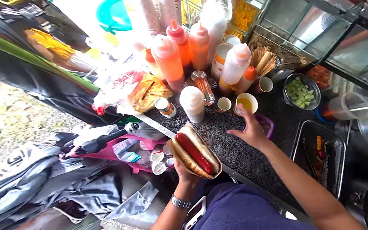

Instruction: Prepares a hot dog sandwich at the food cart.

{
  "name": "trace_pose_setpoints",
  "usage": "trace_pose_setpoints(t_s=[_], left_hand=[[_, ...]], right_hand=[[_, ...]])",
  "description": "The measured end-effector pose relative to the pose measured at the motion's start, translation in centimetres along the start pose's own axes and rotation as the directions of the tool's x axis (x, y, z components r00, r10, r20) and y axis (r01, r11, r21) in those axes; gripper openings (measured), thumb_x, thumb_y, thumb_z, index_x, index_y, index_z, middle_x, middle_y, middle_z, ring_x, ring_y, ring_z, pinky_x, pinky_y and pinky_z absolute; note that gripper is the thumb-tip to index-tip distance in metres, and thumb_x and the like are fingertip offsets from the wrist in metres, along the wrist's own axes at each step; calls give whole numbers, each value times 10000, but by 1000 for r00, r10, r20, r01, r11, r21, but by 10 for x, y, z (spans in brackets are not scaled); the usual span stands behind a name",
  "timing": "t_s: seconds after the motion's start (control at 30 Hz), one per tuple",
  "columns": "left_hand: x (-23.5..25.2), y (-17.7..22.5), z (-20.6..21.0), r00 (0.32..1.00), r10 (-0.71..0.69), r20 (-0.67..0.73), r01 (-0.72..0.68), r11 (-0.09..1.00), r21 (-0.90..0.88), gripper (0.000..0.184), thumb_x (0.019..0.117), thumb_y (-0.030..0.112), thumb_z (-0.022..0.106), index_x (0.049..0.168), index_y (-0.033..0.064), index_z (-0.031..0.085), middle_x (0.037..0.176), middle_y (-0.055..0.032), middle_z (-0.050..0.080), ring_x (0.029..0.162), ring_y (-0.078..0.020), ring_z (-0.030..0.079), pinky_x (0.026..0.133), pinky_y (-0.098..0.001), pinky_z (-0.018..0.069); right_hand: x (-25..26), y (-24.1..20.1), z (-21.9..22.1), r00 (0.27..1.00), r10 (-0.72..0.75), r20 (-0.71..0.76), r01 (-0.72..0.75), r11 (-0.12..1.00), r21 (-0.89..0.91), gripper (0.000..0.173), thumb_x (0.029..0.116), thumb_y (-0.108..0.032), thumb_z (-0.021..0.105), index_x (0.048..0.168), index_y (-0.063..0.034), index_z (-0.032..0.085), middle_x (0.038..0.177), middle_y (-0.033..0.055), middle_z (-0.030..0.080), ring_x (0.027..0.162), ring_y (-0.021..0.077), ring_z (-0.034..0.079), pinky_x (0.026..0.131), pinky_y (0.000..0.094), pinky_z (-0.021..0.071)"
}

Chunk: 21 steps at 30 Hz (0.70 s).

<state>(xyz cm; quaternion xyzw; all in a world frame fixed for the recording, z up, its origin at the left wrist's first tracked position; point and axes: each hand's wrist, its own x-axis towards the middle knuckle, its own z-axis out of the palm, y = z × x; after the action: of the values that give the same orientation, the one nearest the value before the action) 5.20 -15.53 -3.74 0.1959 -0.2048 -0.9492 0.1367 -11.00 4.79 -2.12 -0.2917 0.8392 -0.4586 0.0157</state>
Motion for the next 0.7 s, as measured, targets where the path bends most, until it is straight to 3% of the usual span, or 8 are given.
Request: trace_pose_setpoints(t_s=[0.1, 0.2, 0.27, 0.4, 0.5, 0.57, 0.63, 0.7], left_hand=[[0, 22, -4, 998, 54, -35, -54, 998, 17, 772, 972, 750, 278, 1305, 129, 591, 1210, -145, 716, 1069, -301, 720, 850, -462, 620], [5, 37, -10, 994, 100, -54, -98, 995, 23, 710, 1004, 700, 263, 1292, 157, 618, 1224, -109, 721, 1094, -264, 716, 864, -439, 620], [9, 43, -13, 991, 121, -58, -119, 992, 34, 693, 1016, 680, 243, 1298, 158, 601, 1233, -103, 716, 1112, -264, 709, 883, -437, 615], [24, 50, -9, 991, 125, -38, -125, 992, 15, 714, 1033, 666, 199, 1324, 106, 534, 1193, -139, 718, 1093, -287, 711, 878, -462, 613], [41, 54, 10, 997, 65, -35, -65, 998, 3, 750, 1045, 622, 56, 1314, 106, 528, 1125, -144, 726, 1030, -270, 723, 839, -453, 623], [53, 55, 25, 999, 33, -28, -33, 999, 8, 741, 1057, 585, 20, 1300, 116, 539, 1072, -127, 720, 986, -242, 719, 829, -447, 615], [62, 53, 37, 1000, 20, -5, -20, 998, 65, 701, 1066, 572, 38, 1302, 159, 552, 1074, -79, 718, 992, -189, 708, 843, -413, 607], [69, 50, 48, 1000, -9, 23, 7, 994, 106, 686, 1061, 590, 49, 1321, 200, 550, 1114, -43, 715, 1036, -160, 697, 875, -396, 597]], right_hand=[[64, -12, 71, 982, -180, 56, 171, 975, 143, 1078, 710, -307, 944, 1523, 81, 353, 1502, 273, 491, 1400, 334, 505, 1165, 451, 437], [91, -18, 117, 988, -143, -64, 155, 952, 262, 1102, 665, -256, 961, 1506, 105, 347, 1401, 281, 569, 1314, 306, 584, 1121, 422, 478], [96, -21, 127, 982, -130, -134, 165, 941, 294, 1028, 687, -242, 938, 1471, 119, 379, 1334, 272, 609, 1250, 282, 625, 1094, 405, 499], [96, -47, 93, 981, -183, -64, 193, 944, 267, 973, 697, -231, 920, 1462, 80, 405, 1362, 219, 605, 1264, 221, 613, 1101, 377, 501], [98, -87, 38, 958, -283, 53, 282, 959, 30, 988, 701, -270, 900, 1504, 18, 402, 1372, 220, 588, 1238, 251, 622, 1044, 414, 540], [104, -116, 4, 937, -311, 158, 342, 910, -236, 982, 671, -293, 891, 1518, -52, 456, 1269, 230, 607, 1080, 326, 665, 849, 483, 600], [115, -140, -20, 890, -345, 298, 450, 768, -456, 938, 673, -229, 867, 1525, -120, 490, 1218, 248, 602, 988, 408, 656, 744, 541, 581], [127, -156, -35, 833, -344, 434, 551, 592, -588, 914, 683, -51, 838, 1525, -175, 504, 1280, 309, 598, 1026, 515, 634, 798, 630, 526]])
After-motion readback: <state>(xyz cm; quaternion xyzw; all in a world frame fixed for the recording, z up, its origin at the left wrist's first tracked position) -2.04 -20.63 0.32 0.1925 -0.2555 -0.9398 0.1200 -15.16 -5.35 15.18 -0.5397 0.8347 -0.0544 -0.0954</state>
